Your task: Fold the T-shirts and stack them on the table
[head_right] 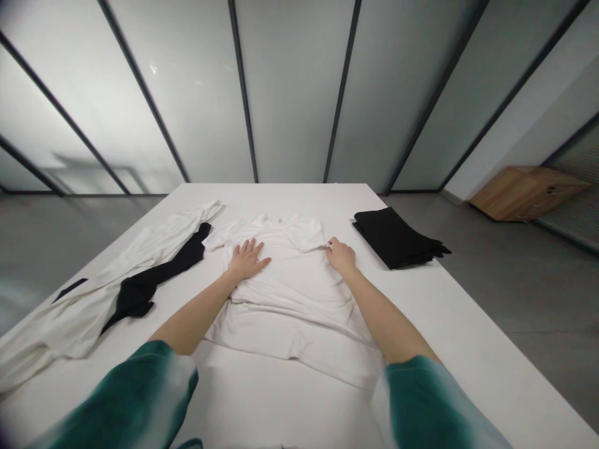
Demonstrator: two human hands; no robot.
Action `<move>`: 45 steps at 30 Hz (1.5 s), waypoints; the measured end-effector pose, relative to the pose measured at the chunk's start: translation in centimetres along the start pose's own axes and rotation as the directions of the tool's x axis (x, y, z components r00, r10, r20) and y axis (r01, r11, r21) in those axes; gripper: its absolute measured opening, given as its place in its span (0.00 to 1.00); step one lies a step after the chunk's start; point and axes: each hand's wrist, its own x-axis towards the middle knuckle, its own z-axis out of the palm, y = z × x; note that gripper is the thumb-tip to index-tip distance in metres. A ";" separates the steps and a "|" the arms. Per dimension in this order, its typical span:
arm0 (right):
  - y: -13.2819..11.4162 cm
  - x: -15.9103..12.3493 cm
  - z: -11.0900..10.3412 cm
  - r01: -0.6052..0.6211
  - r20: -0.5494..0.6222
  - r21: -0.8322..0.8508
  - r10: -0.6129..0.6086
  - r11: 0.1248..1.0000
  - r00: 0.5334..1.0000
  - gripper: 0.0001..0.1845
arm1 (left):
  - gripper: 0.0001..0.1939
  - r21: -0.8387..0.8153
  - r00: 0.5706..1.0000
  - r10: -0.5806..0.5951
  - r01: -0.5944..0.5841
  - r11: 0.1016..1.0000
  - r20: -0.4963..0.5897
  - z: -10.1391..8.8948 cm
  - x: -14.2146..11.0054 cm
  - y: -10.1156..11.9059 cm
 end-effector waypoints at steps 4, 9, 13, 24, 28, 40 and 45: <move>0.3 -0.3 -0.3 -0.081 -0.052 0.011 0.081 0.997 0.995 0.15 | 0.41 -0.007 1.000 0.001 -0.001 1.000 0.013 -0.1 -0.1 0.3; 0.8 0.0 -0.4 -0.065 -0.105 -0.021 0.063 0.998 0.992 0.15 | 0.42 -0.001 1.000 0.028 -0.028 1.000 -0.007 0.5 0.0 1.5; 0.4 1.7 -0.9 -0.002 -0.261 0.015 0.006 1.000 0.965 0.16 | 0.43 -0.011 1.000 0.028 -0.028 1.000 -0.011 0.7 0.4 2.2; -2.5 2.2 1.6 0.318 0.194 -0.099 -0.295 0.943 0.935 0.38 | 0.43 -0.027 0.999 0.049 -0.048 0.998 0.003 0.5 0.7 1.9; -2.7 0.8 1.6 0.348 0.100 -0.117 -0.337 0.930 0.936 0.38 | 0.43 -0.011 0.999 0.043 -0.043 0.999 -0.003 0.5 0.6 2.1; -3.0 -1.6 3.3 0.385 0.017 -0.058 -0.385 0.921 0.923 0.30 | 0.42 -0.008 0.999 0.051 -0.051 0.999 0.013 0.6 -0.1 1.8; -3.0 -1.5 3.1 0.386 0.007 -0.040 -0.386 0.922 0.923 0.28 | 0.33 -0.156 0.995 0.052 -0.065 0.986 -0.087 -0.2 -0.4 0.5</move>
